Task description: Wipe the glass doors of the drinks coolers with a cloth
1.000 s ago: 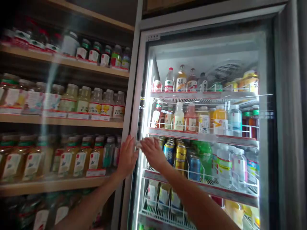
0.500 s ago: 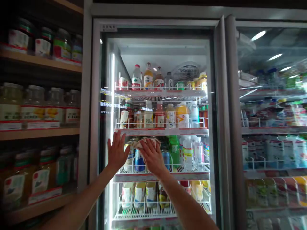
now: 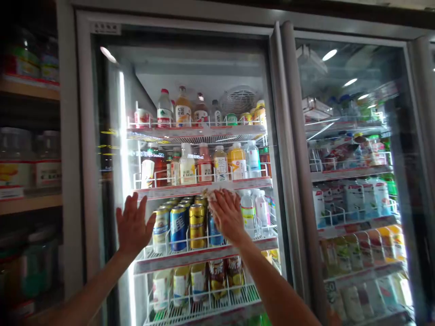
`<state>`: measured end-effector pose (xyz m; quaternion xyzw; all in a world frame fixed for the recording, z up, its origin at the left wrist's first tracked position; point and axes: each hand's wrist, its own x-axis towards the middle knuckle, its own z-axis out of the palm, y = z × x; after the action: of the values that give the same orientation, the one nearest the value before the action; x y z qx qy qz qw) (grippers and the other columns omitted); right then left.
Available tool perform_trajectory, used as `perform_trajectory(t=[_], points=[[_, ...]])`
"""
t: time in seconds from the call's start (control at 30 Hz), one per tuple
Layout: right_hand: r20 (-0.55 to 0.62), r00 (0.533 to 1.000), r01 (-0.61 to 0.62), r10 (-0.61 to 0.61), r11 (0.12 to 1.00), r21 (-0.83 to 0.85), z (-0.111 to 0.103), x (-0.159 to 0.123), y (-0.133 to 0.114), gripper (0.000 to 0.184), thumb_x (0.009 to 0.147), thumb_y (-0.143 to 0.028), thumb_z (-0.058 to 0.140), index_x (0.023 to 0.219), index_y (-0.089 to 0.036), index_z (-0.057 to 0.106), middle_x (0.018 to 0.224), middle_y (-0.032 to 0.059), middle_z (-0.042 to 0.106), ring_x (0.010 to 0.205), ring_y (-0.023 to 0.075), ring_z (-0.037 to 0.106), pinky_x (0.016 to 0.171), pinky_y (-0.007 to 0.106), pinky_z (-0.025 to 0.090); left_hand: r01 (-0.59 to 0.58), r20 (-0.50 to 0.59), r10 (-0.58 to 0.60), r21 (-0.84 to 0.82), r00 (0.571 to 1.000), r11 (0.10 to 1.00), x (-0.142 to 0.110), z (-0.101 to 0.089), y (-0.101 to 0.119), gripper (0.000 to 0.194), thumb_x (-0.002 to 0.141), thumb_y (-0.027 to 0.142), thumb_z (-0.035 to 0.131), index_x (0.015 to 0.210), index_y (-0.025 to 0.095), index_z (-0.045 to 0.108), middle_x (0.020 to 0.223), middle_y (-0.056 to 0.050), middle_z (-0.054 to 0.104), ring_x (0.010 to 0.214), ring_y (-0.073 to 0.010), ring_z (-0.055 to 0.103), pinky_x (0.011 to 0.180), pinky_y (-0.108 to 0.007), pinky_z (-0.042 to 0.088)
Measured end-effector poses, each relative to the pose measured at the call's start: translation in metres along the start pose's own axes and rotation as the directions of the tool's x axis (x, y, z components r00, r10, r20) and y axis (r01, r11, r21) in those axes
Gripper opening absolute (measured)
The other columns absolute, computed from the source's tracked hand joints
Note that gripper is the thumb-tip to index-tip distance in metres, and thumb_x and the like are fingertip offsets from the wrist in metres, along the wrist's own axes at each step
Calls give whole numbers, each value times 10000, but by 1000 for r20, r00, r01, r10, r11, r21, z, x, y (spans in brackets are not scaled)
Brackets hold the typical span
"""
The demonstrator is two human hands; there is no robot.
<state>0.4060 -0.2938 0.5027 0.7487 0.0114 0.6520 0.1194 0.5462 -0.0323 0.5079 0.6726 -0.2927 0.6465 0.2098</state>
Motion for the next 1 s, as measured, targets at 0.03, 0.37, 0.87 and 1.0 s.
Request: perform_trajectory(t=[0.03,0.37,0.87,1.0], points=[[-58,995,-80,78,996,-36,-3,1,17,368,858,-281,426,1212,-246,520,1342,73,466,1317,245,293,1049,514,244,-2,1,2,-1,1000,1000,0,0,0,658,858,336,442,1420,254,109,1490,-106,156,1370,-281,143,1074,-545,127],[-136,985,-106,105,994,-6,10,58,-18,463,862,-258,374,1313,-158,413,1320,107,483,1325,257,267,1053,515,233,-7,-25,6,-30,1000,1000,1,-1,-1,629,846,340,448,1409,231,189,1482,-109,192,1363,-285,172,1078,-542,115],[-131,991,-16,12,999,-28,17,96,-31,473,865,-260,394,1338,-238,376,1409,66,377,1348,252,224,1045,517,262,131,-52,-131,4,990,991,50,-9,-38,608,885,410,340,1407,137,189,1480,-158,168,1376,-272,117,1090,-511,99],[-76,997,-40,34,996,-81,2,89,3,421,873,-255,393,1290,-291,437,1419,27,366,1349,247,222,1051,523,239,131,-63,-131,-1,989,991,49,-10,-39,608,880,413,351,1406,148,199,1479,-152,180,1375,-267,122,1094,-495,97]])
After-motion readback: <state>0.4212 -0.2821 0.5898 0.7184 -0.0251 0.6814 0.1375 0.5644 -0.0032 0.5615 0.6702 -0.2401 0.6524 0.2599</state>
